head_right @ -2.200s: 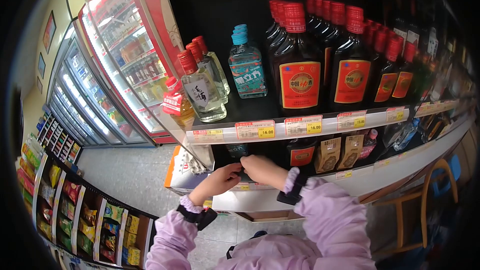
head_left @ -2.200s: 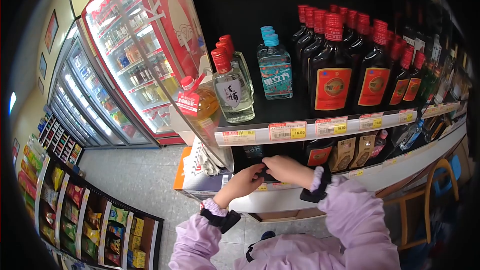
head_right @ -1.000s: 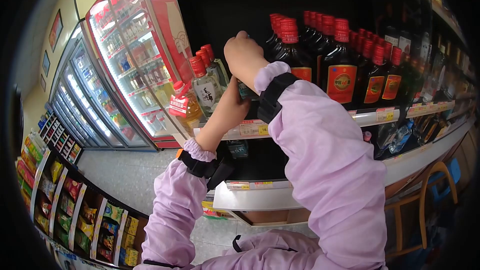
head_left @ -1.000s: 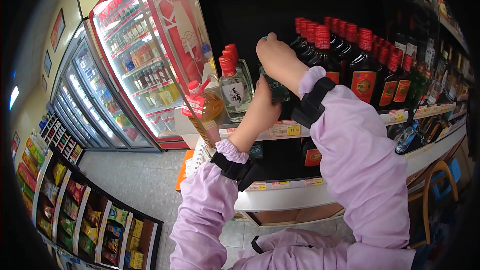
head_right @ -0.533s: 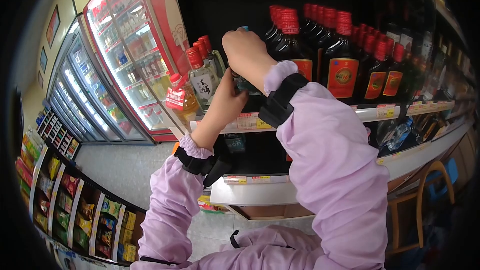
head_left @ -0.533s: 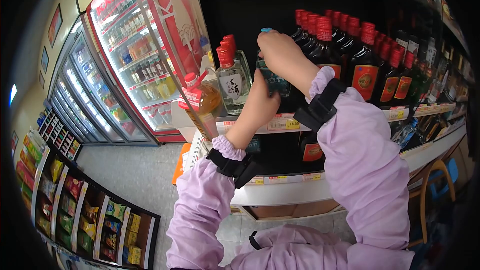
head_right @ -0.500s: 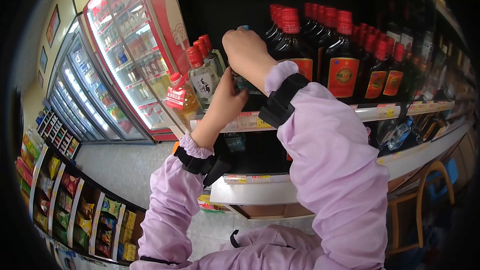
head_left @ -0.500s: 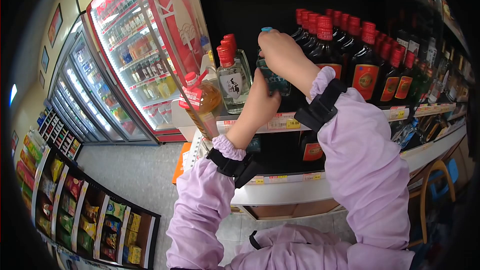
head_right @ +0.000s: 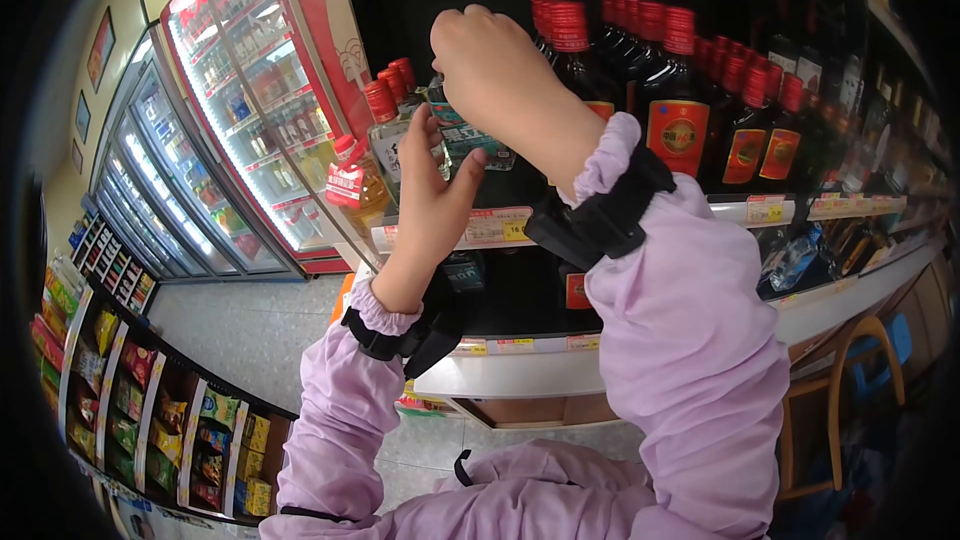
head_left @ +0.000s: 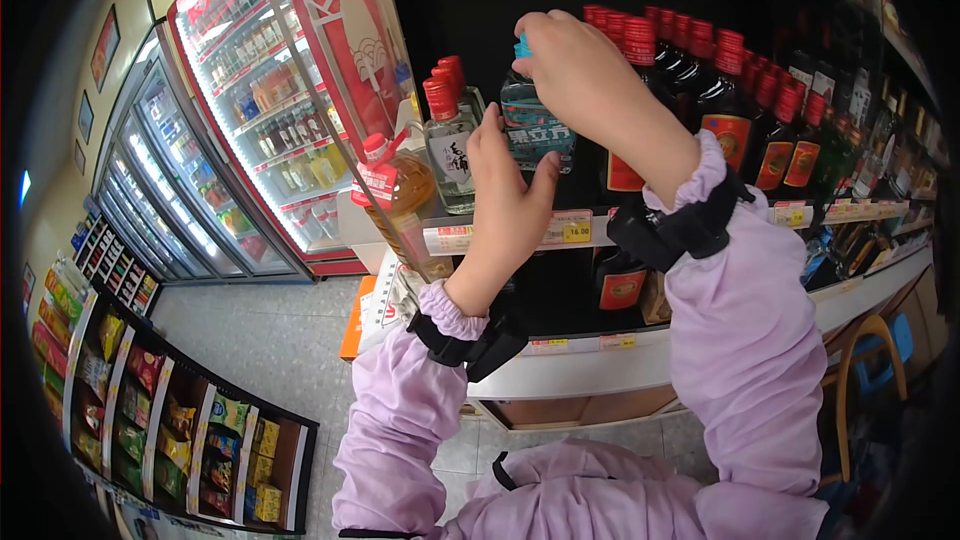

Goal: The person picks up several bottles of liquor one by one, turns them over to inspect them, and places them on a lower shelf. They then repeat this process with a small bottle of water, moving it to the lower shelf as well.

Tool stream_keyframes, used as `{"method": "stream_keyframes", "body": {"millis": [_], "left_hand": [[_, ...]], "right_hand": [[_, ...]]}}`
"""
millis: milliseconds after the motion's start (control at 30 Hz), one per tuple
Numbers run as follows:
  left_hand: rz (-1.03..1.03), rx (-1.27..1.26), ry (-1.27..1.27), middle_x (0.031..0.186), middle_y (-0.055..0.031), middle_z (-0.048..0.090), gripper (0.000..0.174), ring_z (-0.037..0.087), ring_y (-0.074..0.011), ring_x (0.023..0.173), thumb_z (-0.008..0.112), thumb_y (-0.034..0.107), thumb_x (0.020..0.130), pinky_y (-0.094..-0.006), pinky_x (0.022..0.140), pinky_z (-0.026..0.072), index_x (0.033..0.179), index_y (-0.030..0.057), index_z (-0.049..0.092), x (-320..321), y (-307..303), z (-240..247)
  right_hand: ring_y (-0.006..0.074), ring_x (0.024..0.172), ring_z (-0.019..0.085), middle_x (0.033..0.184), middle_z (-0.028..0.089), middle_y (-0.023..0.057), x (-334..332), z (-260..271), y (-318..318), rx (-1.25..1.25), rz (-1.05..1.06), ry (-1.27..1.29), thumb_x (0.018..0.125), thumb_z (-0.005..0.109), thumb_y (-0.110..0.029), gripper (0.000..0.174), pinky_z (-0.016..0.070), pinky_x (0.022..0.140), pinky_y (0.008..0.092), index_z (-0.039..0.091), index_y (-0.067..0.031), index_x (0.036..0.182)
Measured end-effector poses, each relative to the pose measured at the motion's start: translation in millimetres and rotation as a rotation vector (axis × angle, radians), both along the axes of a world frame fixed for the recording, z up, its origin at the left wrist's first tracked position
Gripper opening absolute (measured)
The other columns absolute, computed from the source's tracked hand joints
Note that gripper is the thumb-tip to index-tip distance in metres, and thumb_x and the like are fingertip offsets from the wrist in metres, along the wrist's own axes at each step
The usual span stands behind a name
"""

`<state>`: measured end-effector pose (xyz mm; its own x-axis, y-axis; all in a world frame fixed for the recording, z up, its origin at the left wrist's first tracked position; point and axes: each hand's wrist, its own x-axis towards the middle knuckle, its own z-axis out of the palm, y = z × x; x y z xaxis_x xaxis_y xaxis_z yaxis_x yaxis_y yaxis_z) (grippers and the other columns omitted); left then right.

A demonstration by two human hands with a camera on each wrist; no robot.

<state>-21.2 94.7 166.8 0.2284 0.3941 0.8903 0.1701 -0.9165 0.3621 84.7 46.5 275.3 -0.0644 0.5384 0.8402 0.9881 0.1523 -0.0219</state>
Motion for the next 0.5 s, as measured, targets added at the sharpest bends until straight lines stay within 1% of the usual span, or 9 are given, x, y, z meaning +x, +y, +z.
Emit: {"method": "stream_keyframes", "body": {"millis": [67, 100, 167, 233, 300, 400, 433, 467, 500], "left_hand": [[-0.036, -0.053, -0.007, 0.117, -0.0192, 0.039, 0.067, 0.043, -0.0266, 0.107, 0.065, 0.012, 0.08, -0.0344, 0.089, 0.0389, 0.131, -0.0043, 0.025, -6.6, -10.9, 9.1], [-0.072, -0.106, -0.013, 0.112, -0.0203, 0.039, 0.066, 0.044, -0.0284, 0.102, 0.065, 0.011, 0.079, -0.0339, 0.089, 0.0387, 0.129, -0.0072, 0.026, -10.2, -15.3, 12.4], [-0.101, -0.095, -0.036, 0.11, -0.0174, 0.039, 0.064, 0.044, -0.0259, 0.1, 0.066, 0.011, 0.078, -0.033, 0.087, 0.0393, 0.128, -0.0047, 0.03, -18.5, -18.6, 14.5], [-0.224, -0.137, -0.116, 0.111, -0.0116, 0.04, 0.059, 0.045, -0.021, 0.097, 0.07, 0.013, 0.076, -0.0312, 0.084, 0.0406, 0.125, 0.0003, 0.04, -25.8, -21.8, 15.1], [-0.264, -0.085, -0.088, 0.111, -0.012, 0.041, 0.057, 0.045, -0.021, 0.098, 0.07, 0.013, 0.076, -0.0307, 0.084, 0.0409, 0.124, 0.0009, 0.041, -36.8, -22.1, 11.7], [-0.354, -0.083, -0.032, 0.114, -0.0119, 0.044, 0.057, 0.046, -0.0201, 0.105, 0.07, 0.011, 0.076, -0.0304, 0.087, 0.0402, 0.122, 0.0004, 0.04, -55.7, -33.8, 9.0], [-0.464, -0.182, -0.042, 0.115, -0.0115, 0.045, 0.059, 0.047, -0.0197, 0.107, 0.071, 0.009, 0.075, -0.0307, 0.089, 0.0398, 0.123, 0.0, 0.038, -61.0, -40.0, 8.0], [-0.573, -0.283, -0.055, 0.116, -0.011, 0.046, 0.062, 0.047, -0.0192, 0.108, 0.071, 0.006, 0.074, -0.031, 0.091, 0.0394, 0.124, -0.0004, 0.035, -65.4, -45.8, 7.0], [-0.6, -0.266, -0.05, 0.118, -0.0105, 0.047, 0.065, 0.048, -0.0188, 0.11, 0.071, 0.001, 0.073, -0.0317, 0.093, 0.0385, 0.125, -0.001, 0.032, -69.2, -50.9, 6.0]], "right_hand": [[0.0337, 0.079, 0.06, 0.082, 0.058, 0.0209, 1.3, 0.5, -6.1, 0.18, 0.115, -0.081, 0.074, 0.063, -0.008, 0.015, 0.0485, 0.068, 0.0389, 0.056, 0.0045, 0.08], [0.0337, 0.079, 0.06, 0.082, 0.058, 0.0209, 2.3, 0.3, -9.8, 0.18, 0.115, -0.08, 0.074, 0.063, -0.008, 0.015, 0.0485, 0.068, 0.0389, 0.056, 0.0045, 0.08], [0.0326, 0.095, 0.055, 0.101, 0.056, 0.0181, -5.2, 5.2, -32.3, -0.063, 0.086, 0.028, 0.081, 0.056, -0.013, 0.028, 0.044, 0.08, 0.0363, 0.052, 0.0023, 0.105], [0.0319, 0.094, 0.055, 0.1, 0.056, 0.0173, -9.0, 1.9, -48.8, -0.062, 0.162, 0.05, 0.081, 0.055, -0.012, 0.028, 0.0438, 0.08, 0.0362, 0.052, 0.002, 0.105], [0.0315, 0.089, 0.055, 0.096, 0.055, 0.0162, -11.7, -4.2, -59.9, -0.039, 0.29, 0.067, 0.08, 0.055, -0.012, 0.029, 0.0429, 0.078, 0.0367, 0.051, 0.0016, 0.105], [0.0328, 0.086, 0.054, 0.093, 0.054, 0.0167, -23.9, -8.8, -84.5, -0.032, 0.325, -0.017, 0.078, 0.056, -0.01, 0.029, 0.0427, 0.075, 0.0374, 0.05, 0.0021, 0.104], [0.0336, 0.08, 0.053, 0.081, 0.053, 0.0165, -27.4, -14.4, -84.7, 0.023, 0.395, -0.002, 0.068, 0.06, -0.005, 0.019, 0.0431, 0.07, 0.0386, 0.049, 0.0029, 0.081], [0.0336, 0.08, 0.053, 0.081, 0.053, 0.0165, -29.2, -18.6, -88.0, 0.021, 0.399, 0.004, 0.068, 0.06, -0.005, 0.019, 0.0431, 0.07, 0.0386, 0.049, 0.0029, 0.081], [0.0335, 0.082, 0.053, 0.086, 0.053, 0.016, -31.6, -22.1, -92.4, -0.007, 0.416, -0.009, 0.071, 0.059, -0.006, 0.024, 0.0427, 0.071, 0.0384, 0.049, 0.0025, 0.092]]}}
